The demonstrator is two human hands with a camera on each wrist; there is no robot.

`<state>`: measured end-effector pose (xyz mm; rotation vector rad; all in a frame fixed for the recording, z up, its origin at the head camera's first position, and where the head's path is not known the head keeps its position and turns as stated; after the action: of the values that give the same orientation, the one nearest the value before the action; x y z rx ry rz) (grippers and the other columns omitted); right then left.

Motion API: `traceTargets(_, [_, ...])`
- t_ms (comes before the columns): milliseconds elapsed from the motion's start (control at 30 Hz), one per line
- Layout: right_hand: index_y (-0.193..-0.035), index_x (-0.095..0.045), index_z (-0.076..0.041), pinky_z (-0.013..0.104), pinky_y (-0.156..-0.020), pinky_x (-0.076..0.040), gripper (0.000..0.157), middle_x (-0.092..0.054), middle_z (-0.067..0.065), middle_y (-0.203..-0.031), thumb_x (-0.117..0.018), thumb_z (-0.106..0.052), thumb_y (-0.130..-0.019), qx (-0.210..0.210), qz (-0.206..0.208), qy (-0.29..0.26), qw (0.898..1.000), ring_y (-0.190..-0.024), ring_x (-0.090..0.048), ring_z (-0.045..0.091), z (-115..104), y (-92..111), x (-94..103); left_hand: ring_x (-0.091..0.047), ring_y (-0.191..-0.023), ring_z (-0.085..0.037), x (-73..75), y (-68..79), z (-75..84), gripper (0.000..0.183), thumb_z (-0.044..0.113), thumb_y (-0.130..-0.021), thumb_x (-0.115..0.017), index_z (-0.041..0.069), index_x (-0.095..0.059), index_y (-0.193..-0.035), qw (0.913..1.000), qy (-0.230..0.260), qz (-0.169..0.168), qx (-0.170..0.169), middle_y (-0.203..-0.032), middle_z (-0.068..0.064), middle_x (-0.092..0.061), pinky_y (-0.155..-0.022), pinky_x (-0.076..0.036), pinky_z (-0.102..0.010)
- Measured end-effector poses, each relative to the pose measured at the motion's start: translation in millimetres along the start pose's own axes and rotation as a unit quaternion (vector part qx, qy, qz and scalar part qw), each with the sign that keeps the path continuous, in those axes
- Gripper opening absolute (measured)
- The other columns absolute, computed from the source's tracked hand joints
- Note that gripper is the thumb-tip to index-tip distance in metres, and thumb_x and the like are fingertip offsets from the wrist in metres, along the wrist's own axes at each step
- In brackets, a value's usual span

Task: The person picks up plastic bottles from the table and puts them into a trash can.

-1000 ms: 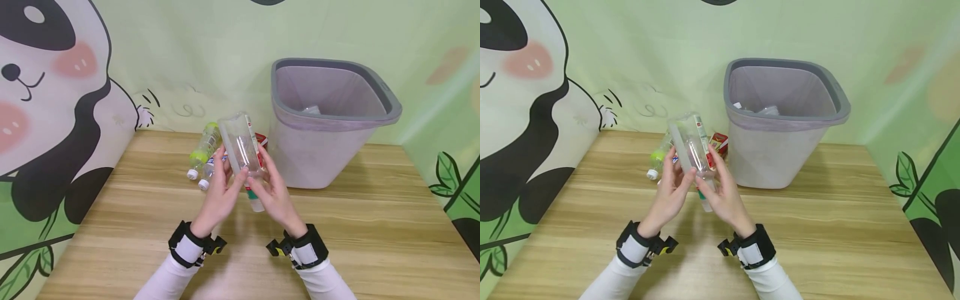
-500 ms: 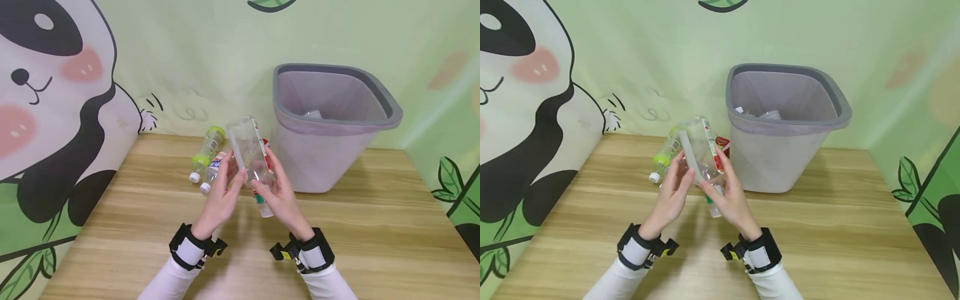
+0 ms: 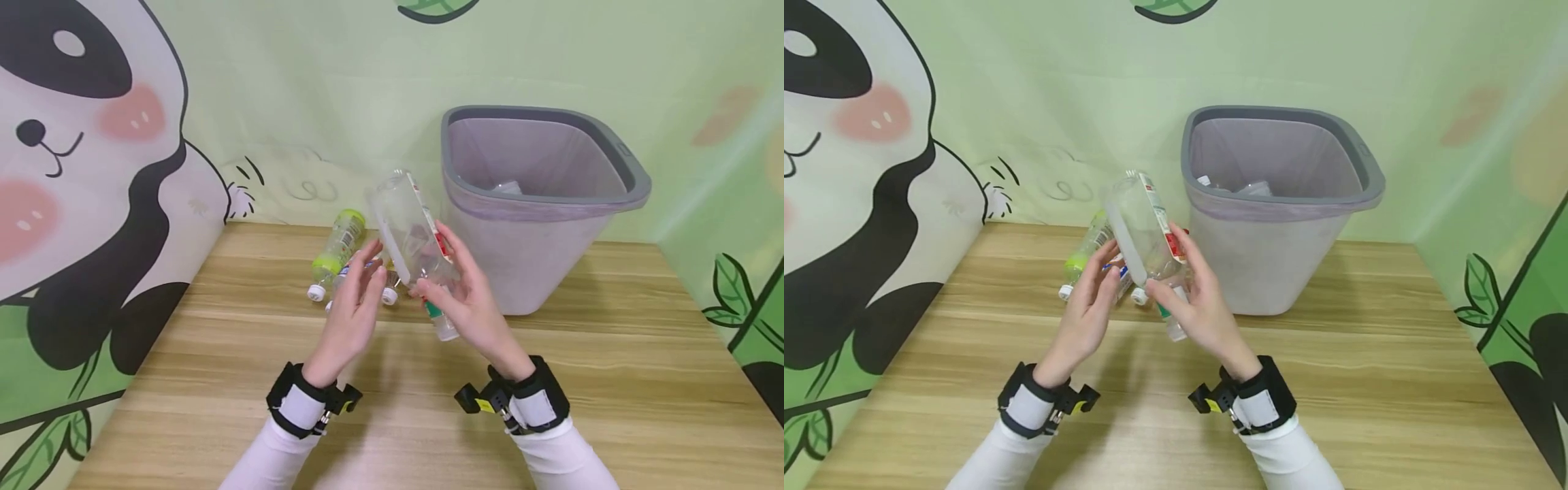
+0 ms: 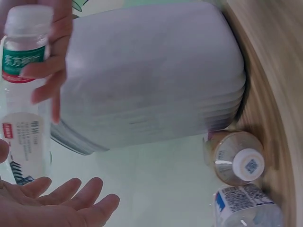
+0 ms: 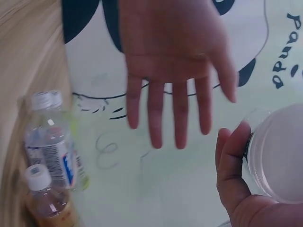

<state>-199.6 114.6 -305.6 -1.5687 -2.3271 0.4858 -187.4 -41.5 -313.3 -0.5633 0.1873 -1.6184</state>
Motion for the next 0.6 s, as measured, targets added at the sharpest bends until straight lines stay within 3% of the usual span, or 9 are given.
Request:
traceTargets(233, [-0.151,-0.020,-0.020,0.029,-0.073,-0.056,0.068,-0.037,0.017,-0.142,-0.048,0.001,-0.093,-0.026,0.023,-0.079,0.996,-0.086,-0.064,0.025,-38.7,-22.1,12.5,-0.042,-0.128,-0.032,2.3,-5.2,7.8,0.044,0.013,-0.102,-0.038,0.000,-0.031,-0.143,0.9998,-0.018,0.007,-0.010,-0.147,-0.018,-0.036,-0.106,-0.037,-0.042])
traceTargets(400, [-0.149,-0.023,-0.022,0.027,-0.074,-0.054,0.063,-0.035,0.019,-0.139,-0.044,0.001,-0.094,-0.046,0.023,-0.197,0.979,-0.087,-0.064,0.027,-63.7,-44.1,21.9,-0.042,-0.128,-0.032,1.2,-6.7,9.5,0.044,0.013,-0.102,-0.039,0.000,-0.031,-0.143,0.9998,-0.019,0.003,-0.008,-0.147,-0.018,-0.036,-0.105,-0.038,-0.043])
traceTargets(600, [-0.145,-0.029,-0.014,0.027,-0.080,-0.053,0.049,-0.037,0.020,-0.135,-0.037,-0.004,-0.098,-0.059,-0.008,-0.261,0.964,-0.100,-0.058,0.035,-92.1,-60.0,29.4,-0.041,-0.129,-0.027,-4.8,-11.9,-19.6,0.046,0.018,-0.102,-0.041,0.010,-0.029,-0.146,0.9997,-0.013,0.001,-0.020,-0.149,-0.009,-0.034,-0.107,-0.037,-0.042])
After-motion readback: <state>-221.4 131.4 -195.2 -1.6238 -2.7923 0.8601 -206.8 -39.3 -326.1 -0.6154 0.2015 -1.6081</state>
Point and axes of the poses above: each hand's wrist, its own y-axis away from the middle knuckle, its own x-axis out of the back of the hand, z = x × y, the point moved 5 cm from there along -y, towards the middle knuckle
